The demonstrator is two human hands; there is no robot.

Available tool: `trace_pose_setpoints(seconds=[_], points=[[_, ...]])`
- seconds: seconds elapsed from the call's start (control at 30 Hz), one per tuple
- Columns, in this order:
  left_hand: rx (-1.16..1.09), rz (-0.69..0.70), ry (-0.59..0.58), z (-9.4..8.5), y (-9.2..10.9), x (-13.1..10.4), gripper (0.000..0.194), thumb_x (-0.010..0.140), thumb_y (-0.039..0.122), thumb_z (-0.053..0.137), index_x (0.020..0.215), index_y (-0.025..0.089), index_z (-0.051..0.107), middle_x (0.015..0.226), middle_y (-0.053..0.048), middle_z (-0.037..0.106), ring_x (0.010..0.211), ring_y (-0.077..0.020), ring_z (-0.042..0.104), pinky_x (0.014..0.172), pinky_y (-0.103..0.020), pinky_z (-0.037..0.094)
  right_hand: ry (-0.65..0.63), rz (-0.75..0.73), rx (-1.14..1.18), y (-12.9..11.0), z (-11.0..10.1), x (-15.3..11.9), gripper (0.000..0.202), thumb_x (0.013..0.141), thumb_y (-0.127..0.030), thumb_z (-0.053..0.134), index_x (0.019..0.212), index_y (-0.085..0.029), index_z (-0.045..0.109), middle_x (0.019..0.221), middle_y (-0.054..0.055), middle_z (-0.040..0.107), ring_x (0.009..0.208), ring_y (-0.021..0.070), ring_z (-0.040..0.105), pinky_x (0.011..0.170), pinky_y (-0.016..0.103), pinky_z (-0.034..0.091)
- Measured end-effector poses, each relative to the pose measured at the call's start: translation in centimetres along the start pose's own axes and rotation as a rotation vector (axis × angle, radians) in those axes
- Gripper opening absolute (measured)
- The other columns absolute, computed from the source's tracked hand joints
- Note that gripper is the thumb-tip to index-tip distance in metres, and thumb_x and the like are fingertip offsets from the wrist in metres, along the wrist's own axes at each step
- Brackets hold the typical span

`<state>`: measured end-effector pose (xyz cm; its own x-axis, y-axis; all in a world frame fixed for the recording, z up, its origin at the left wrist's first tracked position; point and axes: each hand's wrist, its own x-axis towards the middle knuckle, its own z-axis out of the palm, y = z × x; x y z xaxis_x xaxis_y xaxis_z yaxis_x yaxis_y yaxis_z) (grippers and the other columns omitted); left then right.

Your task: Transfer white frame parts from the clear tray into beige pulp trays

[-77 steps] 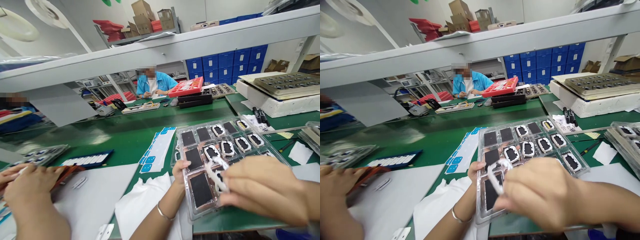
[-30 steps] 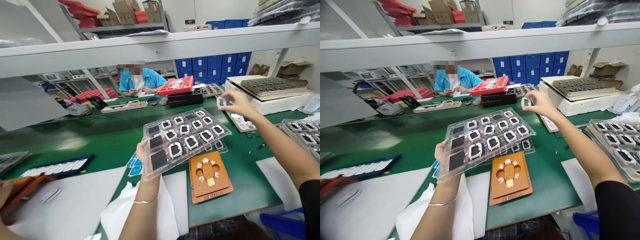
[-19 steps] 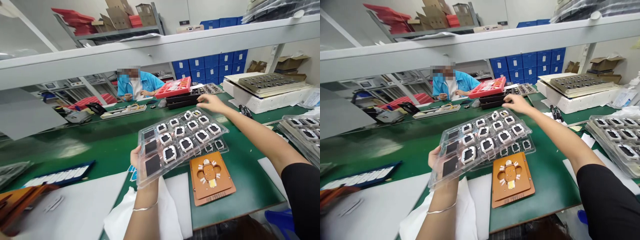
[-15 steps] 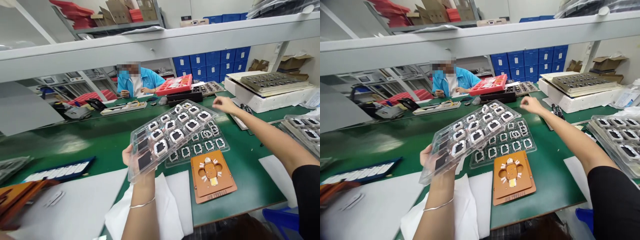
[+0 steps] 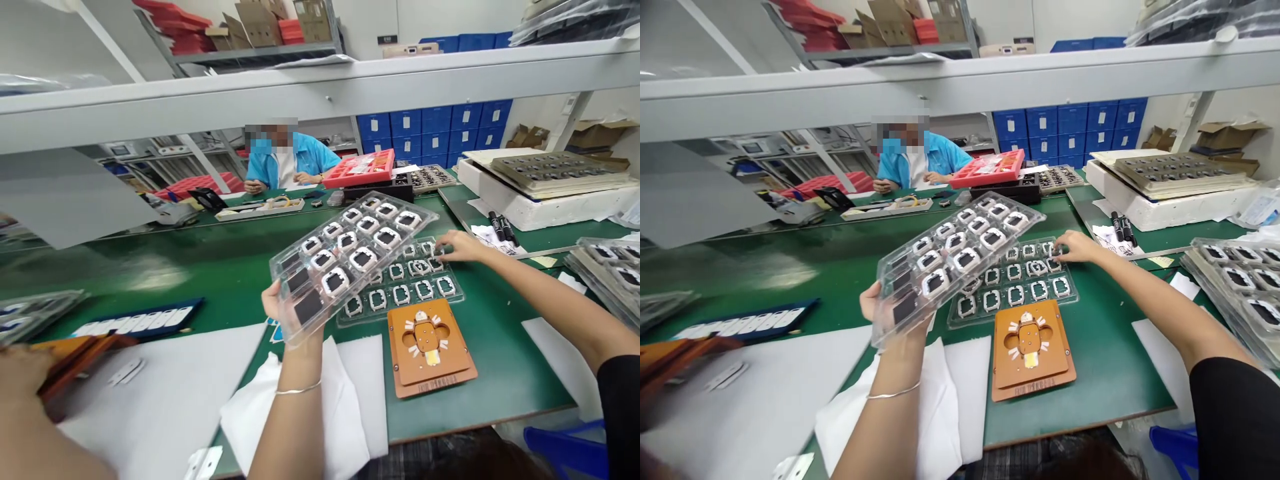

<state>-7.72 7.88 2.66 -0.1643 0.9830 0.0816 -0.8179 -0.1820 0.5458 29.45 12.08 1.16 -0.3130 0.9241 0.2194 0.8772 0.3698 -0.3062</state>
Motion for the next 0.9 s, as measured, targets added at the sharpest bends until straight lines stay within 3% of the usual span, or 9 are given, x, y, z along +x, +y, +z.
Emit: trace_pose_setpoints(seconds=[0.13, 0.23, 0.33, 0.43, 0.57, 0.7, 0.77, 0.83, 0.9], points=[[-0.025, -0.031, -0.004, -0.7, -0.8, 0.4, 0.025, 0.068, 0.042, 0.051, 0.073, 0.021, 0.064, 0.062, -0.004, 0.063, 0.067, -0.0241, 0.067, 0.068, -0.036, 0.059, 0.335, 0.111, 0.042, -0.4, -4.2, -0.2, 0.034, 0.099, -0.038, 0.058, 0.124, -0.015, 0.058, 0.122, 0.011, 0.06, 0.11, 0.0262, 0.06, 0.096, 0.049, 0.051], [-0.022, -0.083, -0.019, -0.9, -1.5, 0.5, 0.025, 0.07, 0.043, 0.052, 0.072, 0.02, 0.064, 0.063, -0.005, 0.064, 0.064, -0.024, 0.066, 0.063, -0.036, 0.057, 0.447, 0.027, 0.125, -4.2, -6.7, 0.0, 0.047, 0.099, -0.042, 0.053, 0.137, -0.013, 0.048, 0.134, 0.019, 0.054, 0.123, 0.0332, 0.054, 0.097, 0.053, 0.047], [-0.003, -0.134, -0.019, -0.9, -2.3, 0.2, 0.026, 0.072, 0.042, 0.053, 0.072, 0.018, 0.064, 0.067, -0.007, 0.066, 0.06, -0.0227, 0.065, 0.064, -0.036, 0.056, 0.303, -0.235, 0.22, -11.1, -6.4, 0.2, 0.057, 0.084, -0.049, 0.074, 0.13, -0.02, 0.057, 0.127, 0.011, 0.064, 0.117, 0.0285, 0.059, 0.095, 0.042, 0.05], [0.026, -0.09, 0.01, -1.1, -2.7, 0.2, 0.025, 0.073, 0.041, 0.056, 0.073, 0.017, 0.064, 0.069, -0.005, 0.068, 0.061, -0.0197, 0.065, 0.068, -0.032, 0.055, 0.095, -0.486, 0.267, -18.0, -3.7, 0.7, 0.051, 0.076, -0.043, 0.083, 0.121, -0.024, 0.066, 0.116, 0.005, 0.07, 0.112, 0.0252, 0.059, 0.093, 0.037, 0.05], [0.056, -0.032, 0.03, -1.6, -2.6, 0.3, 0.025, 0.072, 0.04, 0.057, 0.075, 0.017, 0.065, 0.069, -0.001, 0.067, 0.064, -0.0171, 0.065, 0.066, -0.027, 0.054, -0.025, -0.586, 0.26, -23.0, -0.7, 2.0, 0.05, 0.073, -0.034, 0.087, 0.119, -0.023, 0.069, 0.109, 0.004, 0.073, 0.105, 0.0269, 0.06, 0.084, 0.036, 0.051], [0.068, -0.038, -0.012, -1.1, -1.8, 0.1, 0.028, 0.073, 0.042, 0.055, 0.078, 0.018, 0.067, 0.076, -0.004, 0.071, 0.074, -0.0217, 0.069, 0.073, -0.032, 0.057, 0.076, -0.485, 0.251, -21.0, -2.7, 3.1, 0.043, 0.079, -0.038, 0.082, 0.118, -0.024, 0.067, 0.113, 0.002, 0.072, 0.106, 0.0238, 0.061, 0.09, 0.035, 0.049], [0.047, -0.026, -0.055, -0.5, -1.2, -0.1, 0.031, 0.073, 0.045, 0.052, 0.081, 0.019, 0.067, 0.085, -0.007, 0.073, 0.087, -0.0273, 0.071, 0.082, -0.039, 0.057, 0.238, -0.323, 0.237, -17.8, -4.9, 3.4, 0.03, 0.097, -0.039, 0.059, 0.123, -0.022, 0.063, 0.122, 0.004, 0.067, 0.113, 0.023, 0.058, 0.1, 0.038, 0.044], [0.015, 0.006, -0.06, 0.2, -0.5, -0.4, 0.032, 0.074, 0.046, 0.049, 0.083, 0.021, 0.066, 0.092, -0.008, 0.074, 0.1, -0.0315, 0.069, 0.088, -0.045, 0.057, 0.387, -0.116, 0.192, -13.9, -6.5, 3.2, 0.039, 0.108, -0.029, 0.027, 0.131, -0.016, 0.055, 0.133, 0.013, 0.058, 0.123, 0.0256, 0.052, 0.107, 0.048, 0.038], [-0.013, 0.045, 0.002, 0.8, 0.0, -0.6, 0.032, 0.074, 0.047, 0.045, 0.083, 0.023, 0.064, 0.096, -0.008, 0.075, 0.107, -0.0326, 0.067, 0.089, -0.047, 0.057, 0.382, 0.015, 0.143, -10.5, -6.9, 2.6, 0.034, 0.107, -0.032, 0.036, 0.129, -0.015, 0.055, 0.13, 0.014, 0.057, 0.118, 0.0272, 0.055, 0.104, 0.052, 0.042]])
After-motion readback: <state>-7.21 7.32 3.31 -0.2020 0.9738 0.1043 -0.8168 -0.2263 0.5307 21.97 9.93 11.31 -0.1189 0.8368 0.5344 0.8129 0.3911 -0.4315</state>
